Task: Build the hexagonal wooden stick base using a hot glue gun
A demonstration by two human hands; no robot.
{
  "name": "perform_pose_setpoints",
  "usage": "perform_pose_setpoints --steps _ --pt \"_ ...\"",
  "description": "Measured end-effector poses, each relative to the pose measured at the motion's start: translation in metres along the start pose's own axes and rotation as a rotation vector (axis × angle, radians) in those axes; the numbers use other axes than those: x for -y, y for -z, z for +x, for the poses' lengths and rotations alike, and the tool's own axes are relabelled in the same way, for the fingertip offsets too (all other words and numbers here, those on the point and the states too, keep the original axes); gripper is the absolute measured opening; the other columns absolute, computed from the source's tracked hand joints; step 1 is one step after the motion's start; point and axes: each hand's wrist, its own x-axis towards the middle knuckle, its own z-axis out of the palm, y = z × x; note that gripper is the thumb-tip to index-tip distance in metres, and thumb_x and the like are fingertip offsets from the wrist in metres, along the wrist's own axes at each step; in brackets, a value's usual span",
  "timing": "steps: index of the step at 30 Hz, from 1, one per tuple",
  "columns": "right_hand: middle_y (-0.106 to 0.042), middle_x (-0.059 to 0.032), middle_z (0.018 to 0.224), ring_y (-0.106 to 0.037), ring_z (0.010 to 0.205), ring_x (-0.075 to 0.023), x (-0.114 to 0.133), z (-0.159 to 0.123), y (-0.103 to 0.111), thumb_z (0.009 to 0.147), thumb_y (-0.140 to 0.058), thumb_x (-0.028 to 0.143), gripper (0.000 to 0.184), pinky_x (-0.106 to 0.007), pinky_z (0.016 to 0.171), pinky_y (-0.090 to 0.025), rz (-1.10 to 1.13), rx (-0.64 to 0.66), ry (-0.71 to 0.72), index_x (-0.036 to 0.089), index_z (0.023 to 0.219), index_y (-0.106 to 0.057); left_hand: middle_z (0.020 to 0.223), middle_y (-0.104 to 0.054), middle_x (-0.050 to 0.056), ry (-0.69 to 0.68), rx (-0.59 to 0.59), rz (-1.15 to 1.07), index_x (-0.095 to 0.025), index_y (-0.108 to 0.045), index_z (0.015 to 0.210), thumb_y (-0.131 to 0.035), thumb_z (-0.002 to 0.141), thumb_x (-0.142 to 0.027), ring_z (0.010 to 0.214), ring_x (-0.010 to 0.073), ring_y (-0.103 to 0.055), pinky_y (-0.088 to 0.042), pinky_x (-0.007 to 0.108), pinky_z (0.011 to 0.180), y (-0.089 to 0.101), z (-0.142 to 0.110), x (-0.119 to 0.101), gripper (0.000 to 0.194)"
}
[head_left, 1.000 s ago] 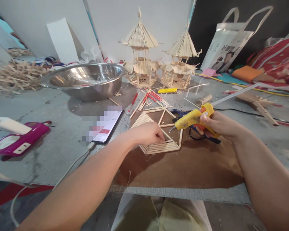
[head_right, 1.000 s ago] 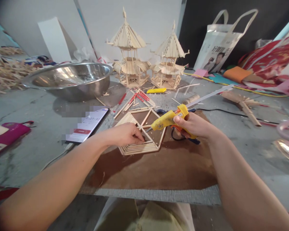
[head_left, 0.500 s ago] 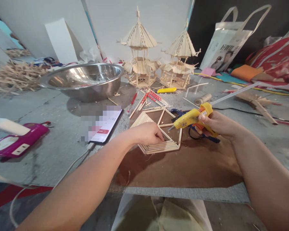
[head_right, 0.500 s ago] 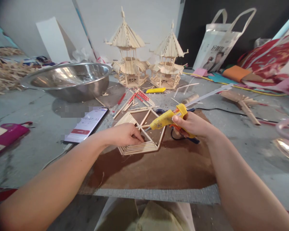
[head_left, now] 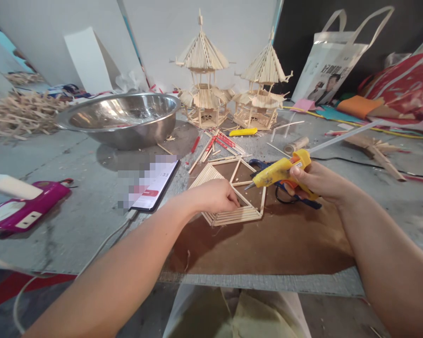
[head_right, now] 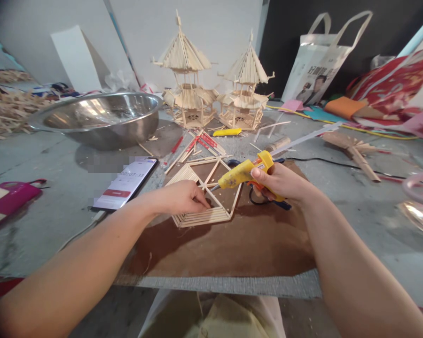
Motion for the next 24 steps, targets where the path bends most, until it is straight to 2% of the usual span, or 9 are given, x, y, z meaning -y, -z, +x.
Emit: perform_pose_setpoints --steps 11,24 --pt "-0.048 -0.0013 0.051 -0.038 0.035 -0.0039 0.000 0.000 -0.001 0.066 -0.037 0.063 0.050 -0.017 0.032 -0.026 0.031 -0.019 -0.013 0.014 0.060 -0.044 0.079 -0.066 0.003 0.004 0.009 -0.005 -0.017 -0.066 0.084 -0.049 0.064 -0.028 0.064 0.0111 -0.053 -0.036 0.020 0.056 0.001 -0.001 0.002 0.029" --pt "-0.049 -0.0011 0.050 -0.038 0.034 -0.0044 0.000 0.000 -0.001 0.065 -0.038 0.063 0.050 -0.017 0.031 -0.026 0.024 -0.038 -0.007 0.015 0.059 -0.045 0.084 -0.065 0.000 -0.069 0.038 -0.063 -0.018 -0.064 0.086 -0.050 0.066 -0.020 0.070 0.0095 -0.054 -0.035 0.017 0.060 0.002 0.000 0.011 0.025"
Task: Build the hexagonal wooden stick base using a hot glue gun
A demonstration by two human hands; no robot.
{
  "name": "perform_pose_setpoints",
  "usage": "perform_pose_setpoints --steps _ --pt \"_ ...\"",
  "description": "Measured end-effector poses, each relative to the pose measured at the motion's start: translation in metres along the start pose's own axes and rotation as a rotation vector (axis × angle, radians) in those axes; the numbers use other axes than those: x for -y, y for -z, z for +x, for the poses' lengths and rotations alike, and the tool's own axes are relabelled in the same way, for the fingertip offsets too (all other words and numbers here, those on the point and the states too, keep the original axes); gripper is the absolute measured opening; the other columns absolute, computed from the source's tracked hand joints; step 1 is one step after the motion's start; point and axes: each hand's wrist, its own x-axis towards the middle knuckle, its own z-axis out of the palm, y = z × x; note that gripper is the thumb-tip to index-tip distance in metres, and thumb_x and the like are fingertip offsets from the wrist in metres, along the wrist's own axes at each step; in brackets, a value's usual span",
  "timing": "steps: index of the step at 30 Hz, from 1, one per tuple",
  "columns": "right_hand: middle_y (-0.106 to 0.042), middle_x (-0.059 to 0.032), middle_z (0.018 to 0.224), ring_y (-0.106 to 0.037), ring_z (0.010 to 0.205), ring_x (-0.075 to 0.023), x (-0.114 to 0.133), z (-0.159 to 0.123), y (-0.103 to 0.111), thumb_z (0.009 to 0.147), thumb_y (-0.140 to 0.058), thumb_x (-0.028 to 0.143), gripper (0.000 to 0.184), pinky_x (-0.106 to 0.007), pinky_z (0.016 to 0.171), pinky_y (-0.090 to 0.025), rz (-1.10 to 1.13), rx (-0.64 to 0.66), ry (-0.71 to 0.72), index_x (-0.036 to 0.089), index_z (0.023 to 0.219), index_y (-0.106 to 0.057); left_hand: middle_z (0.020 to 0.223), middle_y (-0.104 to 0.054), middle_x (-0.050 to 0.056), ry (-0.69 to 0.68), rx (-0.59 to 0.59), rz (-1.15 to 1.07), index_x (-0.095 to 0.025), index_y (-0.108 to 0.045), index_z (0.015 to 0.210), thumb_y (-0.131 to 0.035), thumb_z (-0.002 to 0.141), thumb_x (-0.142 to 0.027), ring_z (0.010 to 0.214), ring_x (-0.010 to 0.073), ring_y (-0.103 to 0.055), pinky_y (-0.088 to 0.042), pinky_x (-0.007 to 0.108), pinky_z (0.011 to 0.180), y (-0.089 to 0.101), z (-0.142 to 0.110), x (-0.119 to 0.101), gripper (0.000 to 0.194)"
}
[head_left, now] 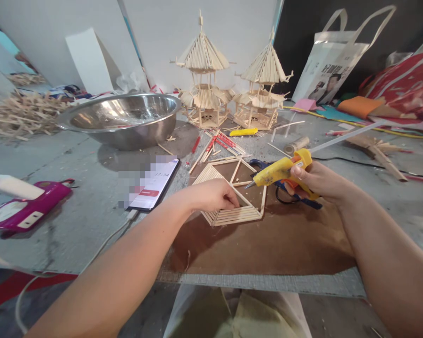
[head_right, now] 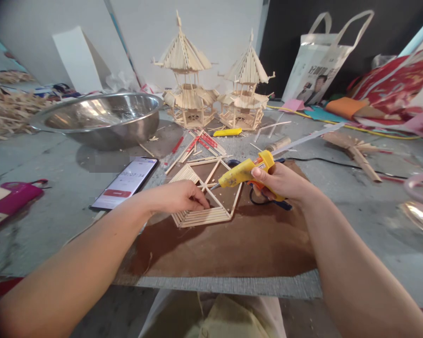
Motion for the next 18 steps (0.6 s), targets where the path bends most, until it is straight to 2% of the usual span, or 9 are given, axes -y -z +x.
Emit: perform_pose_setpoints --steps 18 --pt "-0.048 -0.0007 0.051 -0.038 0.035 -0.0048 -0.0043 0.0028 0.0003 0.068 -0.038 0.061 0.047 -0.017 0.031 -0.027 0.032 0.023 0.011 0.015 0.063 -0.045 0.083 -0.065 -0.001 0.000 -0.026 -0.022 -0.019 -0.065 0.083 -0.053 0.066 -0.021 0.070 0.0094 -0.055 -0.035 0.017 0.061 -0.0020 0.0018 0.0013 0.021"
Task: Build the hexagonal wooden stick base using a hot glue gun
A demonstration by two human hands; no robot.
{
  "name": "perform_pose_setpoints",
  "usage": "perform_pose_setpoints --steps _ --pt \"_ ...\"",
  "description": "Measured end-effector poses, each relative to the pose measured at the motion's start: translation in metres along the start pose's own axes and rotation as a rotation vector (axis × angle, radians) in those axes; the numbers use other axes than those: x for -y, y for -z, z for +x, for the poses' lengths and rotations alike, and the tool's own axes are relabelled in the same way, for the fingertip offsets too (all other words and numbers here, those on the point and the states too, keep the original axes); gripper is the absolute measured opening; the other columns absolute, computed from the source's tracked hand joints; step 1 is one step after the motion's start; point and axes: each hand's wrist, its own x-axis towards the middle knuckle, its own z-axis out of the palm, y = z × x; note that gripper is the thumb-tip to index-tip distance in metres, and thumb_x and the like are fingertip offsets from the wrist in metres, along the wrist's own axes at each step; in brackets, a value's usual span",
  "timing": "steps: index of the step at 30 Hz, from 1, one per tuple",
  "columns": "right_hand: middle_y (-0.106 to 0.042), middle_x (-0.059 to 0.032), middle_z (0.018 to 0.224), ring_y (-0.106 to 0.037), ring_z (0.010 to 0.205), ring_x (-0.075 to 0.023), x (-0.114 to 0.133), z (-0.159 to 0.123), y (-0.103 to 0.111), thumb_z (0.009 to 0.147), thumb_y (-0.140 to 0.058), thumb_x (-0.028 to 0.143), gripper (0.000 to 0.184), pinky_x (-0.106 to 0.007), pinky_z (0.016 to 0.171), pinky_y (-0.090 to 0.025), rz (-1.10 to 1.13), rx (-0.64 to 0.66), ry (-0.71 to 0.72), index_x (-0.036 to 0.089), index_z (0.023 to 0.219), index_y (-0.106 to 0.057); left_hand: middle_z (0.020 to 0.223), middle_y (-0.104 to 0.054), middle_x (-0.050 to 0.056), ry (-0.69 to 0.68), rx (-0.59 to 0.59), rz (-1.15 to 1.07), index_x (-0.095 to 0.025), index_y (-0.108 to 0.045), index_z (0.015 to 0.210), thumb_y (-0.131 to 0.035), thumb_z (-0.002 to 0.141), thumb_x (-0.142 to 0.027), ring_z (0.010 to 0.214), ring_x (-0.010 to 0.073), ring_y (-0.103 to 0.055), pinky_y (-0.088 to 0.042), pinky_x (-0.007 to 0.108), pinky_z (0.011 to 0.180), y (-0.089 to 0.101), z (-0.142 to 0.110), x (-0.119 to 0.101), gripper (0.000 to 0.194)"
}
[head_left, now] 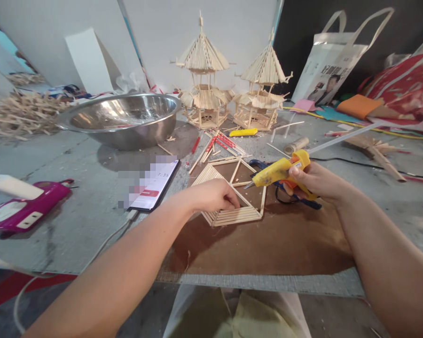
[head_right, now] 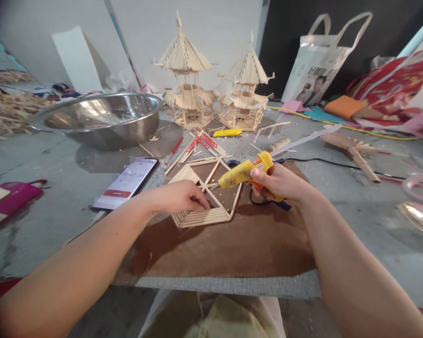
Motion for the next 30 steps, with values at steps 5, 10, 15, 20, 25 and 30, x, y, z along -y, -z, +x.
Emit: perform_pose_setpoints --steps 5,10,15,20,25,30 --pt "-0.048 -0.0006 0.051 -0.038 0.035 -0.0052 -0.0009 0.0005 -0.0003 0.067 -0.039 0.061 0.047 -0.018 0.031 -0.027 0.003 -0.002 0.006 0.015 0.063 -0.045 0.082 -0.065 -0.001 0.011 -0.001 -0.003 -0.019 -0.065 0.083 -0.053 0.065 -0.020 0.069 0.0095 -0.054 -0.035 0.017 0.060 -0.0003 0.0001 -0.0001 0.022" --pt "-0.048 -0.0007 0.051 -0.038 0.035 -0.0049 0.0003 -0.0006 -0.0008 0.067 -0.039 0.061 0.046 -0.017 0.032 -0.027 0.005 -0.003 -0.010 0.015 0.060 -0.044 0.081 -0.065 0.000 -0.004 0.002 -0.003 -0.017 -0.064 0.083 -0.052 0.065 -0.019 0.068 0.0092 -0.054 -0.035 0.017 0.060 0.0006 -0.0001 -0.0006 0.022" --pt "-0.047 -0.0001 0.050 -0.038 0.035 -0.0050 0.0012 -0.0009 -0.0004 0.067 -0.039 0.061 0.046 -0.018 0.031 -0.027 -0.006 -0.007 0.008 0.015 0.061 -0.045 0.084 -0.065 0.000 -0.019 0.027 -0.006 -0.018 -0.063 0.088 -0.049 0.066 -0.020 0.070 0.0095 -0.054 -0.035 0.017 0.060 0.0004 -0.0001 0.0001 0.025" --pt "-0.048 -0.0005 0.049 -0.038 0.034 -0.0055 0.0011 0.0003 -0.0007 0.067 -0.039 0.061 0.046 -0.018 0.031 -0.027 -0.013 -0.007 0.008 0.016 0.060 -0.046 0.085 -0.065 0.000 -0.030 0.035 0.016 -0.018 -0.063 0.089 -0.048 0.068 -0.021 0.071 0.0104 -0.054 -0.035 0.018 0.059 -0.0009 -0.0002 0.0003 0.026" --pt "-0.048 -0.0006 0.048 -0.038 0.033 -0.0058 0.0001 0.0006 -0.0009 0.065 -0.041 0.061 0.045 -0.018 0.029 -0.027 0.006 -0.014 0.006 0.017 0.057 -0.046 0.089 -0.064 0.001 -0.012 0.032 0.018 -0.018 -0.064 0.088 -0.049 0.068 -0.021 0.073 0.0109 -0.055 -0.035 0.018 0.061 -0.0008 -0.0005 -0.0015 0.025" --pt "-0.049 -0.0007 0.049 -0.038 0.034 -0.0056 -0.0028 0.0015 -0.0011 0.065 -0.042 0.060 0.044 -0.018 0.029 -0.026 0.026 -0.020 0.003 0.017 0.058 -0.047 0.090 -0.064 0.000 -0.005 0.025 0.019 -0.019 -0.064 0.090 -0.049 0.068 -0.021 0.074 0.0106 -0.055 -0.036 0.017 0.062 -0.0012 0.0000 -0.0006 0.026"
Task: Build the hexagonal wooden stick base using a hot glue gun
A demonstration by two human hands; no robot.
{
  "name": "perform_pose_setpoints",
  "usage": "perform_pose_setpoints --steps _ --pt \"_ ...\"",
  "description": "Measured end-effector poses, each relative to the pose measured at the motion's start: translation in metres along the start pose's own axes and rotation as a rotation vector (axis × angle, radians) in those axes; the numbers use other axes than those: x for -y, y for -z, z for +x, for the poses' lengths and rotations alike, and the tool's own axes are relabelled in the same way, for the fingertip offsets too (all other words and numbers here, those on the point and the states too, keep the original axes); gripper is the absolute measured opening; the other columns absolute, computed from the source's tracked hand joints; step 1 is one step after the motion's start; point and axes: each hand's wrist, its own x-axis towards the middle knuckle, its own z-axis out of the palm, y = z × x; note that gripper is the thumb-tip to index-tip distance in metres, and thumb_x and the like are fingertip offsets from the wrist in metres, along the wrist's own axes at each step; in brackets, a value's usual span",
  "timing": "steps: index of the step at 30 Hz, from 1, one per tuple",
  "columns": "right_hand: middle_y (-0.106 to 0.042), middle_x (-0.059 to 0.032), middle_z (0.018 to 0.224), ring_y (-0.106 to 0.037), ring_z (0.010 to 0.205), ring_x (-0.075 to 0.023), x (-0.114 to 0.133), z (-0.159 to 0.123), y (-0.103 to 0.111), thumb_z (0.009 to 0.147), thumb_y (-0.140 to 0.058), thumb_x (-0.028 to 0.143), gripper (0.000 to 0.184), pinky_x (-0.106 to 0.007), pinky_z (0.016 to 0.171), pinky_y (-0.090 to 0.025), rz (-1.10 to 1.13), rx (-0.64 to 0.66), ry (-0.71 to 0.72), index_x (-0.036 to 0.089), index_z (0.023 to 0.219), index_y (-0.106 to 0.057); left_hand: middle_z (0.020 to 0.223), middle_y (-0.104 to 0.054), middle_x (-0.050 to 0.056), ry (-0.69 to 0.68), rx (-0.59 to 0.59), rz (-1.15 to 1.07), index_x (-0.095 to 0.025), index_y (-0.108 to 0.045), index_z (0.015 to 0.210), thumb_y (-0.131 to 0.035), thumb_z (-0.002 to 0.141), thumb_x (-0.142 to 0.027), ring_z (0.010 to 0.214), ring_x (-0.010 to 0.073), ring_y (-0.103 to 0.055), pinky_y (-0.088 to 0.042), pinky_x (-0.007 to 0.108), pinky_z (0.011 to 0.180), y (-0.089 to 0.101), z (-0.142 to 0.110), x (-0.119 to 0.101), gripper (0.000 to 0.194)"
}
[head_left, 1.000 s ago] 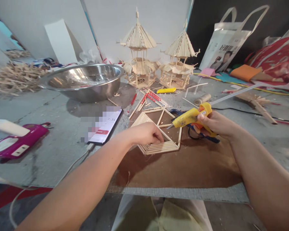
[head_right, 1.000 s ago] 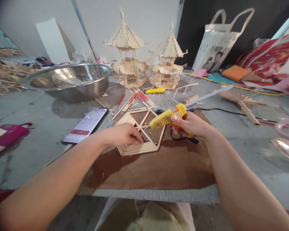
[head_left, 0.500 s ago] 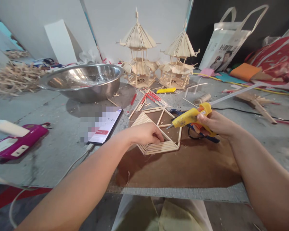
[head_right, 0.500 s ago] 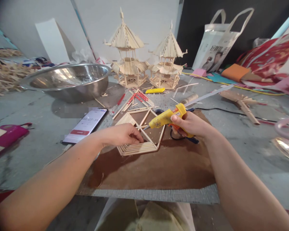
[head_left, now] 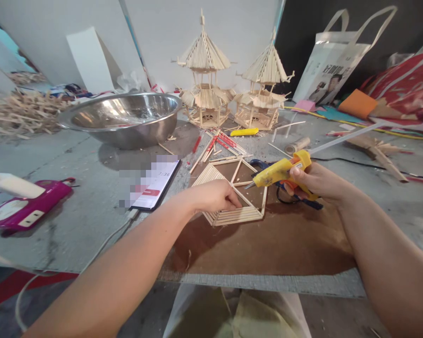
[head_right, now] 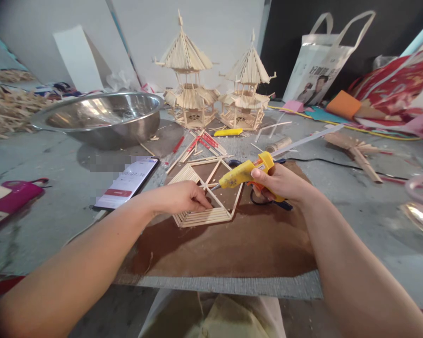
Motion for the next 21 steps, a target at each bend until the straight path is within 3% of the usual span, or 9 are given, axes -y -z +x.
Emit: perform_pose_setpoints --steps 21 --pt "-0.048 -0.0012 0.051 -0.038 0.035 -0.0044 0.0002 -0.0001 -0.0003 0.068 -0.037 0.060 0.048 -0.017 0.031 -0.027 -0.051 0.029 0.019 0.014 0.058 -0.045 0.088 -0.065 -0.001 0.005 -0.017 -0.015 -0.020 -0.063 0.089 -0.052 0.066 -0.021 0.073 0.0100 -0.056 -0.037 0.017 0.063 0.0001 0.0011 0.0024 0.025"
